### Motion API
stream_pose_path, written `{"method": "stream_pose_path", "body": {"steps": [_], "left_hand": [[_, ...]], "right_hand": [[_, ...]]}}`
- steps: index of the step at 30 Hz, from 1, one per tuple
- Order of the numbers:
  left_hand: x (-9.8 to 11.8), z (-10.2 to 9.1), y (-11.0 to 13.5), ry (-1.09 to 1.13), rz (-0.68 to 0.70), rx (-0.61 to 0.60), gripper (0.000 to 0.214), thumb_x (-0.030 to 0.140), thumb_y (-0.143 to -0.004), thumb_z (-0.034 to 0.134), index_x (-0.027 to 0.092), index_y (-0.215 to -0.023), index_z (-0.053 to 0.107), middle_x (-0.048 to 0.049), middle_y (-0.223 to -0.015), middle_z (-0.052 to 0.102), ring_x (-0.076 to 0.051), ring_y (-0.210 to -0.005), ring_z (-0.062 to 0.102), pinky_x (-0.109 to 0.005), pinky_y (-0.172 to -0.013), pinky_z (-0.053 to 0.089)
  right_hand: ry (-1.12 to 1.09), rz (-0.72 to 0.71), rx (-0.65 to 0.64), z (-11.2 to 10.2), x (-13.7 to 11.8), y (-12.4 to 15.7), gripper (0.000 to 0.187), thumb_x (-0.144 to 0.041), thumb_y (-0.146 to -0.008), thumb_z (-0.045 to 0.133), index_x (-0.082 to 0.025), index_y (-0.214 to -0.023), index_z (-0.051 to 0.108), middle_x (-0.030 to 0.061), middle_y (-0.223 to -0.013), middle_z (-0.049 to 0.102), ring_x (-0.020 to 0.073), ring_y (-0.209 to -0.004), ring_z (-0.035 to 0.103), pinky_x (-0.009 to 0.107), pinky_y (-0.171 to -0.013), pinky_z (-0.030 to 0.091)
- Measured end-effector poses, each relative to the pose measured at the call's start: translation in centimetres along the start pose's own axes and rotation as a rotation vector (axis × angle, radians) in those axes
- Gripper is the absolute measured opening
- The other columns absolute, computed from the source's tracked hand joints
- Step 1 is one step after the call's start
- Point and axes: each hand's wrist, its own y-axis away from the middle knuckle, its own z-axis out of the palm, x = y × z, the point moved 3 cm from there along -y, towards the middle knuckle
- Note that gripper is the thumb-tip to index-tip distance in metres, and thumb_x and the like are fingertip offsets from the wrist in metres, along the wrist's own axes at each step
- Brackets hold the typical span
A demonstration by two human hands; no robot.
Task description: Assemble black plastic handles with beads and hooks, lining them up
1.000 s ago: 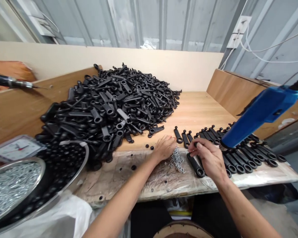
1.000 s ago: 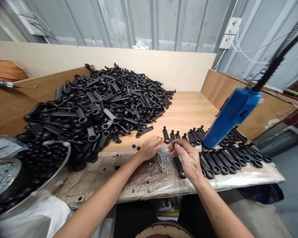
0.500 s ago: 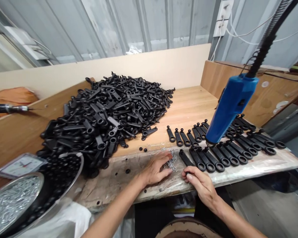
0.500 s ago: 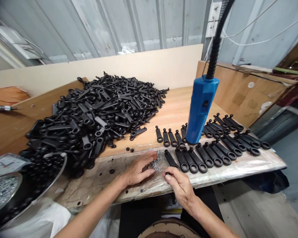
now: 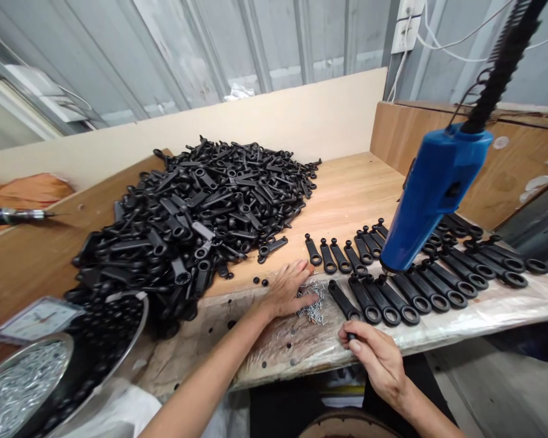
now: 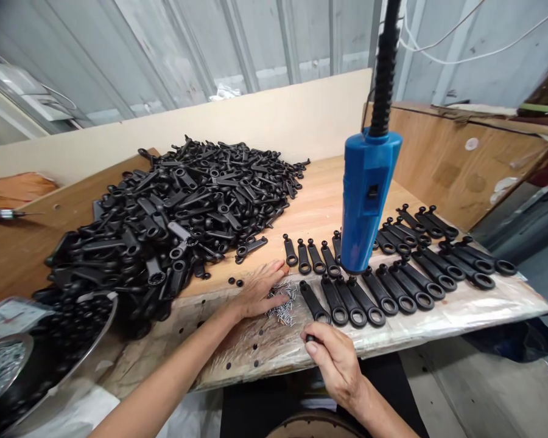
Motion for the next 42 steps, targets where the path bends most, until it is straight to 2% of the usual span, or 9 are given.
{"method": "stream_pose_path", "body": {"steps": [4,9,18,22,27,29,32,38,42], "left_hand": [[1.3,0.6,0.6,0.027,0.127,-0.029,0.074,0.058,-0.075,0.048,0.02,-0.136,0.028,-0.012,-0.144,0.025,-0.027,-0.133,0.019,-0.05,-0.107,0.011],[2.5,1.1,1.9,0.068,0.224,-0.04,0.071,0.053,-0.075,0.051,0.018,-0.134,0.031,-0.0116,-0.142,0.03,-0.026,-0.132,0.021,-0.048,-0.108,0.012],[3.7,1.2,5.0,0.132,0.229,-0.018,0.067,0.044,-0.072,0.058,0.016,-0.13,0.039,-0.014,-0.135,0.041,-0.029,-0.126,0.033,-0.051,-0.107,0.016],[3.3,0.6,5.6,0.171,0.216,0.104,0.059,0.039,-0.076,0.055,0.015,-0.128,0.041,-0.0138,-0.131,0.046,-0.027,-0.124,0.037,-0.047,-0.105,0.026],[1.7,-0.4,2.7,0.148,0.113,0.275,0.039,0.033,-0.085,0.043,0.018,-0.121,0.047,-0.0105,-0.125,0.052,-0.022,-0.118,0.044,-0.041,-0.101,0.034],[1.5,-0.3,1.3,0.118,0.077,0.254,0.04,0.036,-0.086,0.041,0.018,-0.122,0.047,-0.0099,-0.126,0.051,-0.022,-0.119,0.044,-0.042,-0.101,0.033],[2.0,0.5,0.7,0.041,0.049,0.131,0.048,0.043,-0.085,0.042,0.017,-0.126,0.043,-0.0115,-0.133,0.044,-0.025,-0.125,0.037,-0.045,-0.104,0.029],[4.5,0.9,3.9,-0.038,0.033,0.026,0.055,0.043,-0.086,0.039,0.013,-0.131,0.035,-0.0142,-0.139,0.034,-0.025,-0.13,0.028,-0.046,-0.107,0.024],[5.7,0.1,5.6,0.039,0.038,0.056,0.044,0.035,-0.086,0.041,0.017,-0.126,0.041,-0.0104,-0.132,0.046,-0.022,-0.125,0.036,-0.042,-0.106,0.027]], "right_hand": [[0.033,-0.068,-0.028,0.1,-0.4,-0.2,0.023,-0.013,-0.085,0.043,-0.021,-0.105,0.05,0.0053,-0.088,0.06,0.0151,-0.076,0.057,0.026,-0.069,0.045],[0.05,-0.075,-0.022,0.1,-0.6,-0.6,0.022,-0.012,-0.085,0.043,-0.021,-0.104,0.05,0.0047,-0.087,0.06,0.0146,-0.075,0.057,0.026,-0.068,0.044],[0.058,-0.056,-0.027,0.0,-0.5,-0.4,0.022,-0.013,-0.085,0.043,-0.021,-0.104,0.05,0.0033,-0.087,0.06,0.0138,-0.076,0.057,0.024,-0.07,0.043],[0.046,-0.05,-0.024,-0.1,-0.2,-0.3,0.023,-0.012,-0.084,0.044,-0.022,-0.105,0.05,0.0033,-0.088,0.061,0.014,-0.077,0.058,0.024,-0.071,0.044],[0.053,-0.042,-0.029,0.0,-0.3,-0.4,0.022,-0.013,-0.085,0.044,-0.022,-0.103,0.05,0.0032,-0.087,0.06,0.0141,-0.077,0.058,0.024,-0.07,0.044],[0.053,-0.04,-0.034,0.0,-0.3,-0.4,0.02,-0.013,-0.085,0.044,-0.021,-0.102,0.051,0.0035,-0.086,0.06,0.0141,-0.075,0.057,0.024,-0.069,0.044],[0.059,-0.056,-0.04,-0.1,-0.4,-0.5,0.019,-0.014,-0.085,0.044,-0.02,-0.101,0.051,0.0043,-0.084,0.061,0.0145,-0.073,0.058,0.025,-0.068,0.044],[0.086,-0.061,-0.07,-0.2,-0.5,-0.8,0.016,-0.017,-0.085,0.043,-0.018,-0.098,0.053,0.0063,-0.082,0.062,0.0167,-0.074,0.059,0.026,-0.069,0.046],[0.059,-0.056,-0.093,-0.3,-0.5,-0.8,0.017,-0.016,-0.085,0.043,-0.017,-0.099,0.052,0.0066,-0.082,0.061,0.0168,-0.074,0.058,0.027,-0.068,0.046]]}}
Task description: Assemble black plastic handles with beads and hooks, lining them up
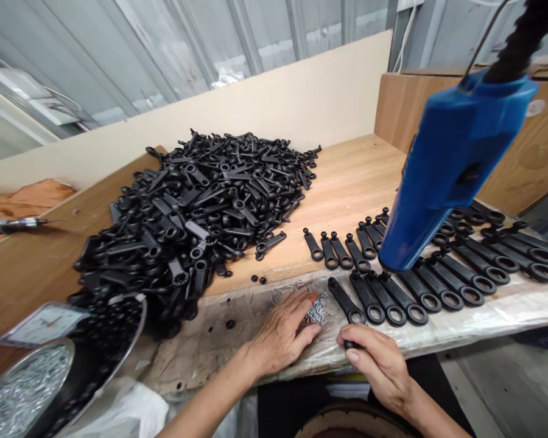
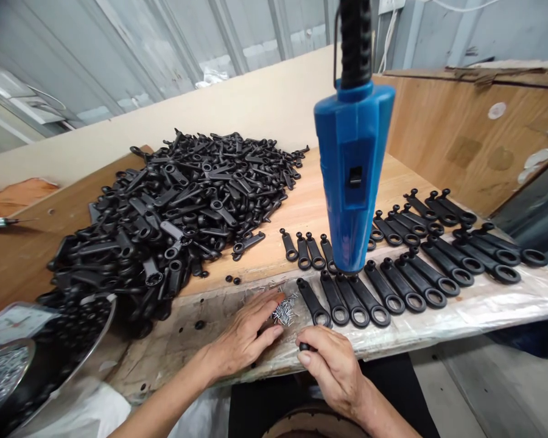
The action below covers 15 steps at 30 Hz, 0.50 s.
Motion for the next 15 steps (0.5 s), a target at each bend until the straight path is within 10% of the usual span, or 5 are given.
{"method": "stream_pose_path", "body": {"steps": [8,15], "left_hand": [[-4.0,-1.5,-2.1,0.252,-0.304,0.358,0.02,0.024,-0.082,0.046,0.017,-0.092,0.062,-0.005,-0.09,0.065,-0.016,-0.083,0.06,-0.029,-0.077,0.047],[-5.5,-1.3,-3.1,0.567,-0.438,0.38,0.026,0.017,-0.07,0.053,0.012,-0.094,0.062,-0.0011,-0.072,0.061,-0.011,-0.067,0.056,-0.024,-0.066,0.046]], "right_hand": [[-0.024,-0.031,0.013,-0.2,-0.1,0.0,0.022,-0.012,-0.083,0.044,-0.018,-0.103,0.051,0.0068,-0.085,0.062,0.0187,-0.08,0.06,0.029,-0.072,0.047],[-0.024,-0.038,0.033,-0.4,-0.1,0.0,0.026,-0.01,-0.082,0.046,-0.02,-0.106,0.052,0.0065,-0.089,0.063,0.0191,-0.085,0.061,0.028,-0.074,0.048]]}}
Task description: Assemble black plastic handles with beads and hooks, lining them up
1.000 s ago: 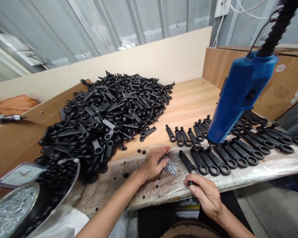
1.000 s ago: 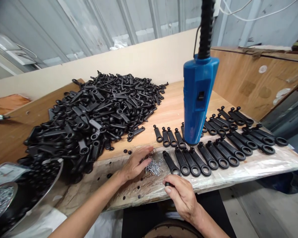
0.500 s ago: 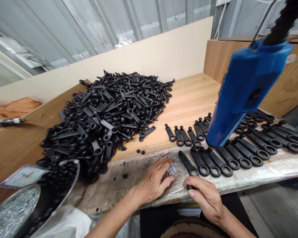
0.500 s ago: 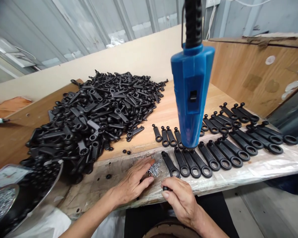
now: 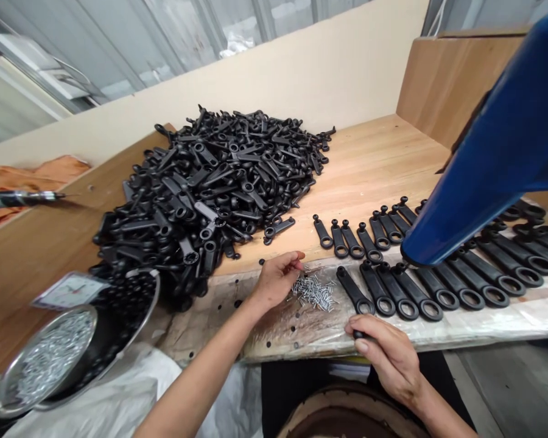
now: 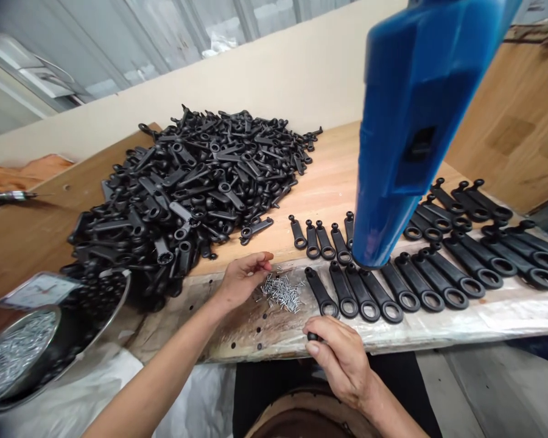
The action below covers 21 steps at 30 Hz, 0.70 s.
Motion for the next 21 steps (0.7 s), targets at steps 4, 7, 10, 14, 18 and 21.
{"method": "stream_pose_path", "body": {"steps": [4,7,10,14,18,21], "left_hand": [[0.0,0.0,1.2,-0.127,0.01,-0.107,0.027,0.015,-0.07,0.051,0.016,-0.094,0.064,-0.0004,-0.075,0.063,-0.011,-0.067,0.056,-0.024,-0.065,0.044],[0.0,0.2,1.5,-0.245,0.027,-0.146,0.031,0.013,-0.07,0.049,0.018,-0.097,0.063,0.0002,-0.076,0.062,-0.011,-0.067,0.055,-0.023,-0.064,0.043],[0.4,0.7,1.4,-0.336,0.042,-0.16,0.033,0.013,-0.07,0.049,0.019,-0.1,0.063,0.0008,-0.075,0.062,-0.011,-0.065,0.053,-0.023,-0.063,0.042],[0.9,1.3,1.1,-0.375,0.069,-0.152,0.03,0.013,-0.071,0.047,0.019,-0.095,0.064,0.0011,-0.071,0.061,-0.011,-0.063,0.053,-0.023,-0.063,0.041],[0.8,1.2,0.8,-0.23,0.032,-0.079,0.032,0.013,-0.07,0.046,0.017,-0.099,0.06,0.0018,-0.068,0.058,-0.01,-0.059,0.051,-0.022,-0.059,0.039],[1.3,0.2,0.8,-0.028,-0.011,0.01,0.03,0.014,-0.067,0.05,0.014,-0.096,0.059,0.0021,-0.065,0.055,-0.009,-0.058,0.05,-0.021,-0.057,0.039]], "right_hand": [[-0.014,0.005,-0.006,0.0,0.2,0.3,0.027,-0.011,-0.082,0.047,-0.02,-0.107,0.052,0.007,-0.089,0.063,0.0196,-0.085,0.061,0.03,-0.075,0.048],[-0.013,0.006,-0.004,0.0,0.2,0.3,0.028,-0.011,-0.082,0.047,-0.02,-0.108,0.052,0.0075,-0.089,0.064,0.0203,-0.086,0.061,0.031,-0.076,0.048],[-0.005,0.008,-0.004,0.0,0.3,0.3,0.027,-0.011,-0.081,0.047,-0.02,-0.107,0.052,0.0075,-0.088,0.064,0.0204,-0.085,0.061,0.031,-0.075,0.048],[-0.005,0.018,-0.003,0.1,0.4,0.3,0.028,-0.011,-0.081,0.048,-0.02,-0.107,0.052,0.007,-0.09,0.063,0.0198,-0.086,0.061,0.031,-0.076,0.048],[0.003,0.036,0.004,0.2,0.4,0.4,0.025,-0.011,-0.082,0.048,-0.019,-0.105,0.053,0.0067,-0.089,0.063,0.0193,-0.085,0.061,0.03,-0.076,0.048],[0.025,0.038,0.012,0.2,0.5,0.5,0.022,-0.013,-0.083,0.047,-0.019,-0.103,0.054,0.0068,-0.087,0.064,0.0189,-0.083,0.061,0.03,-0.075,0.048]]}}
